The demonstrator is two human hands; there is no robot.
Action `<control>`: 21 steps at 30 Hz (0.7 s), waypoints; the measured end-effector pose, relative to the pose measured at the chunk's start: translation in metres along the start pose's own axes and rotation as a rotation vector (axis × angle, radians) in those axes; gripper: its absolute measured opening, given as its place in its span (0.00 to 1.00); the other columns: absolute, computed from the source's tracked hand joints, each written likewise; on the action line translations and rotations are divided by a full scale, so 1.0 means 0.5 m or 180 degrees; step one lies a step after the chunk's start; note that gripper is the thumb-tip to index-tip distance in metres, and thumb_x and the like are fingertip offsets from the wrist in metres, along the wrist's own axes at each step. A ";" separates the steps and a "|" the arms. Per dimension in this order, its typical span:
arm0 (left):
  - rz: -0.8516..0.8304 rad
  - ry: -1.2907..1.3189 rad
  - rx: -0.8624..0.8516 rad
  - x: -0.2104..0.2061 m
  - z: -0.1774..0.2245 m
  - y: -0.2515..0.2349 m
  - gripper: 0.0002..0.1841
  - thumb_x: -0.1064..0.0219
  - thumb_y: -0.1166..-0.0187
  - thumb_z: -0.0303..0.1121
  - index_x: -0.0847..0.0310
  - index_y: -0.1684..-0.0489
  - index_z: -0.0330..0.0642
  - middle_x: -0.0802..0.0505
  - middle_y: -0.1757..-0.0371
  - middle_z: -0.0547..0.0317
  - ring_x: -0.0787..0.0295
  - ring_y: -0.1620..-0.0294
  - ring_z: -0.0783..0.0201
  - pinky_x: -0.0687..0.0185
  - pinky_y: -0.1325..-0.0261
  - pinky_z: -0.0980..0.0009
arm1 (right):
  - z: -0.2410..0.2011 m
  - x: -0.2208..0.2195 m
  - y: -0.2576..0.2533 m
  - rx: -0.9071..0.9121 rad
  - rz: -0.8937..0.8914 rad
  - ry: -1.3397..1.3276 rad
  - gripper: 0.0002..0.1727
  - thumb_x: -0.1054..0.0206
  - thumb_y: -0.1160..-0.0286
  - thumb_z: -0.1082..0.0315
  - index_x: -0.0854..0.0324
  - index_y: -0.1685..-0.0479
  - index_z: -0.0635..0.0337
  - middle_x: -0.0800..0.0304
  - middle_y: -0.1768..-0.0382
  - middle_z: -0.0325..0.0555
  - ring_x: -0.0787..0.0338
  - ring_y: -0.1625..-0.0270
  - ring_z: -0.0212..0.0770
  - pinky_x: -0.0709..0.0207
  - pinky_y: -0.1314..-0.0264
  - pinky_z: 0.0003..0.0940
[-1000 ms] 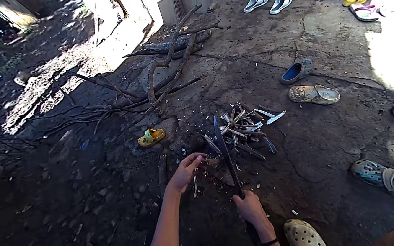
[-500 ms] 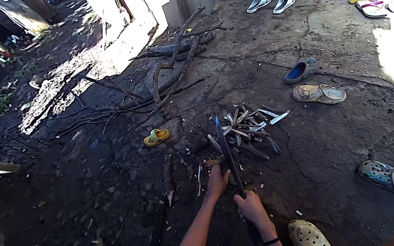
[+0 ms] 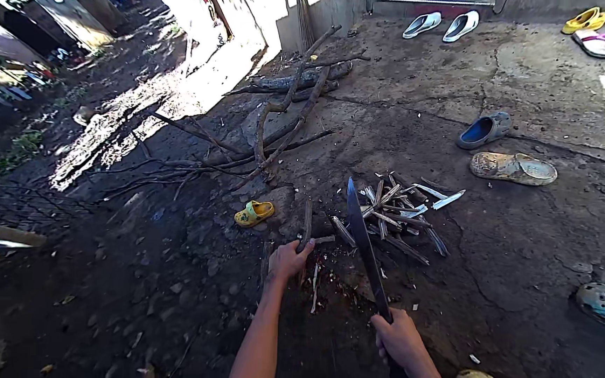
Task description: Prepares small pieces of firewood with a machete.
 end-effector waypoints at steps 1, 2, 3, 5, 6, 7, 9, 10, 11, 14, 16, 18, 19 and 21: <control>0.0037 -0.0079 -0.0087 0.008 0.004 -0.016 0.42 0.58 0.15 0.72 0.14 0.47 0.40 0.08 0.52 0.37 0.11 0.43 0.39 0.24 0.40 0.35 | -0.003 -0.005 -0.001 0.0016 -0.0032 0.0035 0.11 0.38 0.15 0.62 0.20 0.64 0.59 0.18 0.87 0.40 0.17 0.88 0.35 0.19 0.83 0.31; 0.0039 -0.0124 -0.0161 0.014 0.008 -0.034 0.42 0.60 0.14 0.71 0.14 0.46 0.39 0.08 0.50 0.37 0.11 0.42 0.38 0.25 0.38 0.34 | -0.006 -0.007 -0.003 0.0033 -0.0055 0.0104 0.11 0.38 0.16 0.62 0.19 0.64 0.58 0.18 0.87 0.40 0.17 0.88 0.35 0.19 0.83 0.31; 0.0000 -0.0147 -0.0202 0.019 0.013 -0.051 0.43 0.63 0.12 0.69 0.12 0.43 0.38 0.08 0.46 0.35 0.12 0.38 0.37 0.26 0.35 0.33 | -0.007 -0.008 -0.005 0.0034 -0.0067 0.0218 0.11 0.38 0.16 0.62 0.19 0.63 0.58 0.18 0.87 0.40 0.17 0.88 0.35 0.19 0.82 0.31; -0.0054 -0.0477 -0.0247 0.024 0.029 -0.082 0.43 0.69 0.08 0.63 0.12 0.46 0.34 0.08 0.45 0.34 0.13 0.34 0.37 0.27 0.33 0.35 | -0.007 -0.005 -0.014 0.0012 -0.0059 0.0561 0.11 0.37 0.17 0.60 0.17 0.62 0.57 0.17 0.85 0.40 0.16 0.85 0.35 0.19 0.79 0.32; 0.0000 -0.0760 -0.0301 0.026 0.041 -0.097 0.42 0.71 0.06 0.59 0.13 0.54 0.32 0.08 0.49 0.35 0.12 0.37 0.38 0.25 0.36 0.37 | -0.007 -0.001 -0.022 0.0007 -0.0037 0.0754 0.11 0.37 0.18 0.59 0.16 0.62 0.56 0.16 0.84 0.40 0.15 0.84 0.35 0.18 0.77 0.34; 0.0044 -0.1005 -0.0348 0.028 0.054 -0.111 0.41 0.70 0.05 0.56 0.14 0.58 0.32 0.07 0.51 0.36 0.11 0.39 0.39 0.23 0.38 0.39 | -0.009 0.002 -0.029 0.0007 -0.0012 0.0931 0.12 0.36 0.19 0.58 0.15 0.62 0.55 0.15 0.83 0.40 0.14 0.82 0.36 0.18 0.75 0.35; -0.0024 -0.1284 -0.0409 0.028 0.074 -0.136 0.38 0.69 0.05 0.53 0.14 0.59 0.33 0.07 0.52 0.38 0.10 0.40 0.41 0.22 0.41 0.41 | -0.017 0.004 -0.044 -0.0010 0.0054 0.1172 0.13 0.36 0.21 0.57 0.13 0.60 0.55 0.13 0.80 0.41 0.12 0.80 0.37 0.16 0.71 0.38; -0.0106 -0.1334 -0.0441 0.028 0.081 -0.149 0.36 0.67 0.04 0.52 0.14 0.57 0.34 0.07 0.51 0.38 0.10 0.39 0.41 0.21 0.41 0.41 | -0.025 0.003 -0.051 -0.0023 0.0079 0.1237 0.13 0.36 0.21 0.56 0.13 0.59 0.55 0.13 0.80 0.41 0.12 0.80 0.37 0.16 0.71 0.39; -0.0182 -0.1352 -0.0480 0.030 0.086 -0.160 0.35 0.66 0.04 0.51 0.14 0.56 0.34 0.07 0.50 0.38 0.10 0.40 0.41 0.21 0.41 0.41 | -0.035 0.000 -0.060 -0.0038 0.0095 0.1278 0.13 0.36 0.20 0.56 0.13 0.59 0.55 0.13 0.80 0.41 0.12 0.80 0.37 0.16 0.71 0.39; -0.0173 -0.1427 -0.0730 0.032 0.090 -0.190 0.32 0.62 0.05 0.49 0.14 0.63 0.36 0.07 0.57 0.41 0.08 0.46 0.41 0.19 0.46 0.41 | -0.074 -0.015 -0.096 -0.0088 0.0151 0.1391 0.14 0.38 0.17 0.54 0.14 0.59 0.54 0.14 0.81 0.40 0.14 0.82 0.36 0.17 0.74 0.37; 0.0050 -0.1477 -0.0936 0.030 0.087 -0.203 0.33 0.64 0.05 0.49 0.14 0.67 0.37 0.07 0.61 0.44 0.08 0.48 0.43 0.20 0.47 0.43 | -0.099 -0.028 -0.126 -0.0134 0.0146 0.1492 0.16 0.39 0.16 0.52 0.15 0.58 0.55 0.15 0.80 0.41 0.14 0.82 0.36 0.16 0.74 0.36; 0.0742 -0.1207 -0.1069 0.034 0.072 -0.211 0.31 0.58 0.05 0.47 0.13 0.68 0.36 0.06 0.59 0.44 0.10 0.44 0.44 0.26 0.38 0.46 | -0.115 -0.040 -0.154 -0.0141 0.0137 0.1604 0.17 0.40 0.16 0.52 0.15 0.56 0.54 0.15 0.79 0.40 0.14 0.82 0.35 0.17 0.75 0.36; 0.1257 -0.0883 -0.1052 0.040 0.058 -0.210 0.27 0.52 0.07 0.45 0.11 0.63 0.34 0.07 0.54 0.41 0.12 0.40 0.43 0.26 0.33 0.46 | -0.117 -0.046 -0.168 -0.0139 0.0129 0.1643 0.17 0.40 0.16 0.51 0.14 0.56 0.54 0.15 0.79 0.40 0.15 0.82 0.35 0.18 0.76 0.35; 0.2257 0.0122 -0.0591 0.056 0.013 -0.177 0.19 0.45 0.10 0.37 0.13 0.49 0.27 0.13 0.43 0.31 0.17 0.36 0.34 0.25 0.30 0.41 | -0.114 -0.061 -0.187 -0.0168 0.0122 0.1642 0.17 0.40 0.15 0.52 0.15 0.57 0.54 0.16 0.80 0.40 0.16 0.83 0.35 0.18 0.76 0.35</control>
Point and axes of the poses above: each hand's wrist, its own y-axis away from the middle knuckle, its own x-axis out of the back of the hand, z = x × y, the point moved 7 cm from there along -y, towards the middle knuckle
